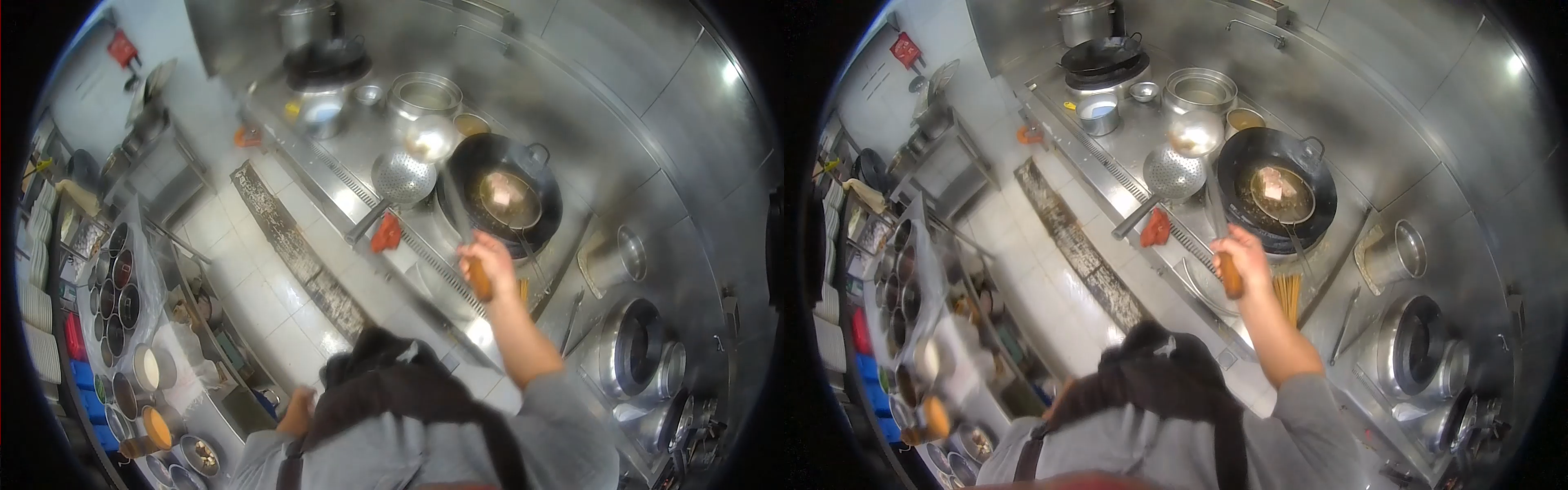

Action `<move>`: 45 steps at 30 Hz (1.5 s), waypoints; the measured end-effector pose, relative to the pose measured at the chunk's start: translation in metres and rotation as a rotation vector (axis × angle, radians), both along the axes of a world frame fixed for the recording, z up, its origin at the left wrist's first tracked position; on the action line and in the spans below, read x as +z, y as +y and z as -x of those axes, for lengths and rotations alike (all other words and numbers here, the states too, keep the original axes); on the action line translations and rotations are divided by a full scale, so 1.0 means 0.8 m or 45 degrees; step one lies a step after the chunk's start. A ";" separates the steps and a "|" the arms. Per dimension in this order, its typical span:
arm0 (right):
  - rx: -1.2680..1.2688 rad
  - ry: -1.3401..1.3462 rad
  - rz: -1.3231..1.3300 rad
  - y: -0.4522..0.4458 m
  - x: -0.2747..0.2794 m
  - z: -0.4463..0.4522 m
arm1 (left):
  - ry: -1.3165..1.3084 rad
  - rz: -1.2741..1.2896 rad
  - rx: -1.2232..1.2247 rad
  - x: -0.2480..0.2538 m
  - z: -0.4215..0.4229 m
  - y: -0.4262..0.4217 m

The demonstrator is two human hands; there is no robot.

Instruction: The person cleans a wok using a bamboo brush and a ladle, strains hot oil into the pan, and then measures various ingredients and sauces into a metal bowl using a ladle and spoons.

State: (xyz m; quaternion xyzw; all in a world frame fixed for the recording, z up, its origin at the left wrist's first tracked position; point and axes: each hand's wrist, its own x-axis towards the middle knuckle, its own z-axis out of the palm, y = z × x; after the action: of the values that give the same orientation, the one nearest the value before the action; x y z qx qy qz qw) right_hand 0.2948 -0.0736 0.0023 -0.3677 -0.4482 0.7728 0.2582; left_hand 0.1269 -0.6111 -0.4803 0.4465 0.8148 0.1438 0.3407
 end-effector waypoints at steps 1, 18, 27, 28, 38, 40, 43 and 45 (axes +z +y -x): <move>-0.025 -0.013 -0.053 0.030 -0.003 0.006 | -0.256 0.235 0.294 0.014 -0.032 -0.023; 0.110 -1.841 -1.047 0.434 -0.049 0.282 | -0.880 -0.036 1.238 -0.014 0.329 0.189; -0.108 -1.812 -1.439 0.450 -0.043 0.357 | -0.703 -0.089 1.377 0.112 0.573 0.408; -0.098 -1.753 -1.469 0.461 -0.047 0.370 | -0.699 -0.012 1.383 0.110 0.576 0.408; -0.391 -0.325 0.078 0.518 -0.160 0.493 | -0.785 0.727 1.151 0.019 0.471 0.250; -0.475 -0.133 0.111 0.464 -0.139 0.488 | -0.744 0.743 1.236 0.026 0.469 0.222; -0.515 0.136 0.137 0.424 -0.145 0.466 | -0.678 0.802 1.502 0.039 0.471 0.191; -0.471 0.090 0.080 0.395 -0.132 0.448 | -0.698 0.695 1.495 0.042 0.485 0.195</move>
State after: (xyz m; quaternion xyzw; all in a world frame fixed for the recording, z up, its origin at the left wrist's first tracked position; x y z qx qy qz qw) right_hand -0.0638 0.2428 -0.1033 -0.4244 -0.3391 0.7382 0.3999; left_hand -0.2613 -0.4552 -0.4470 -0.2210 0.8130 0.2018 0.4995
